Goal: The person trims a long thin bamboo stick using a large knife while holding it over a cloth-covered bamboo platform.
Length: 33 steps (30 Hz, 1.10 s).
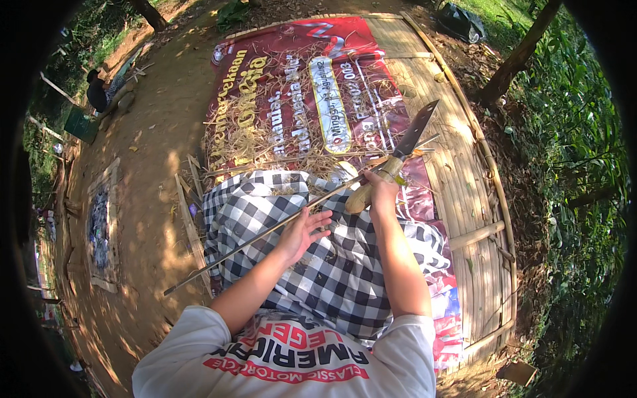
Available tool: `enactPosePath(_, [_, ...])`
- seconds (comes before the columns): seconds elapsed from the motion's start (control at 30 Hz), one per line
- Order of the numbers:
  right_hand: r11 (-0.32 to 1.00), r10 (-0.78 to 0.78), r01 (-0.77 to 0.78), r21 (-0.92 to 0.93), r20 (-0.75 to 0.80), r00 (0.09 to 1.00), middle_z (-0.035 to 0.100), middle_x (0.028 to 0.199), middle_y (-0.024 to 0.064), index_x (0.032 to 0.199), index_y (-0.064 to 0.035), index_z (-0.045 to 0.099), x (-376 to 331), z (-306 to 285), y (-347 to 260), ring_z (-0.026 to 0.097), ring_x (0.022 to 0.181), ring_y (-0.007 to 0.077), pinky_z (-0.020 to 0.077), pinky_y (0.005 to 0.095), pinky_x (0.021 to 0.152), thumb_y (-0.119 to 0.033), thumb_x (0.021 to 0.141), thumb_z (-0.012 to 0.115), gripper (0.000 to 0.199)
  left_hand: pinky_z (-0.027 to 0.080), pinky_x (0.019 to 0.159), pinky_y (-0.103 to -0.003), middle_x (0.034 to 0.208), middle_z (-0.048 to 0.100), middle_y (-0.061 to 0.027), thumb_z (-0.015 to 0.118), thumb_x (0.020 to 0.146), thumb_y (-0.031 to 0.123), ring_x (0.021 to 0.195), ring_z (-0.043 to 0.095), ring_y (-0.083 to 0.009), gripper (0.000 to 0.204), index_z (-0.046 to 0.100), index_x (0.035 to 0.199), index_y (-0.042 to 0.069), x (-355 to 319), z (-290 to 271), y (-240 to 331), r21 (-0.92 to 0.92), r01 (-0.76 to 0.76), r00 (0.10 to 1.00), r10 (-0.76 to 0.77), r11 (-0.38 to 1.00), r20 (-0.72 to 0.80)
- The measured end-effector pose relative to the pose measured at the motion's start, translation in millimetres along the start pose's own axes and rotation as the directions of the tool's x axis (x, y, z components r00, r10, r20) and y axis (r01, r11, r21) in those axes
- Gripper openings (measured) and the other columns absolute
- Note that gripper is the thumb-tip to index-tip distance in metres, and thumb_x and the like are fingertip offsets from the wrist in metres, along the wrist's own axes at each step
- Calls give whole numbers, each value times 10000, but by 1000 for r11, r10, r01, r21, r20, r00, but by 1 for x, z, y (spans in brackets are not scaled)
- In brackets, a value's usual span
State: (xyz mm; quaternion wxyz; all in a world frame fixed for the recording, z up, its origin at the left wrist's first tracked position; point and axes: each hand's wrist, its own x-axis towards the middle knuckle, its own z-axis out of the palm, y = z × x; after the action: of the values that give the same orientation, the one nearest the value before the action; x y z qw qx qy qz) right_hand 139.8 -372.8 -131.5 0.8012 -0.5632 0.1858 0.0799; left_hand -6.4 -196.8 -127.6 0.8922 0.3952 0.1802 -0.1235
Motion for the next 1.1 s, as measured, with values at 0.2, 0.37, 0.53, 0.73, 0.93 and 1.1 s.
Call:
enactPosePath(0.2, [990, -62, 57, -131, -37, 997, 648, 735, 71, 810, 23, 646, 0, -1, 3, 595, 621, 166, 454, 302, 610, -58, 755, 721, 124, 483, 720, -313, 911, 630, -50, 608, 923, 181, 809, 608, -178, 171, 618, 1028, 47, -49, 41, 17, 754, -184, 975, 16, 630, 224])
enactPosePath(0.37, [980, -118, 112, -164, -23, 993, 643, 738, 57, 806, -6, 633, -2, -1, 1, 582, 618, 157, 454, 310, 614, -74, 738, 734, 139, 458, 753, -396, 896, 598, -97, 725, 788, 244, 859, 591, -297, 298, 604, 970, 41, -57, 42, 61, 928, -201, 773, 531, -314, 347])
enactPosePath(0.53, [980, -129, 129, -153, 12, 992, 639, 731, 62, 809, 2, 627, -12, 7, -6, 581, 616, 158, 457, 309, 612, -68, 737, 728, 142, 451, 606, -462, 666, 596, -186, 580, 922, 292, 638, 580, -386, 295, 606, 834, 11, -45, -14, 57, 990, -33, 962, 264, -140, 69])
enactPosePath(0.73, [946, -185, 203, -252, 94, 978, 652, 745, 88, 845, 30, 627, -16, 8, -10, 621, 627, 178, 487, 306, 606, -42, 775, 680, 114, 418, 553, -455, 593, 544, -211, 512, 974, 304, 559, 523, -393, 394, 563, 767, -27, -35, -20, 59, 996, -24, 982, 190, 90, 6])
enactPosePath(0.93, [707, -384, 444, -551, 229, 895, 660, 755, 126, 880, 5, 603, -23, 8, -6, 628, 641, 236, 496, 350, 631, -101, 731, 678, 198, 351, 506, -361, 540, 380, -43, 483, 999, 334, 529, 359, -145, 459, 482, 699, -14, -22, -18, 72, 951, -40, 969, 244, 306, -38])
enactPosePath(1.1, [216, -483, 684, -697, 533, 695, 651, 780, 183, 913, -41, 613, -36, 16, -21, 636, 752, 361, 513, 405, 700, -156, 629, 704, 319, 381, 556, -363, 567, 411, -53, 460, 1003, 351, 564, 390, -155, 436, 499, 764, -12, -13, -18, 82, 943, -5, 955, 280, 334, -94])
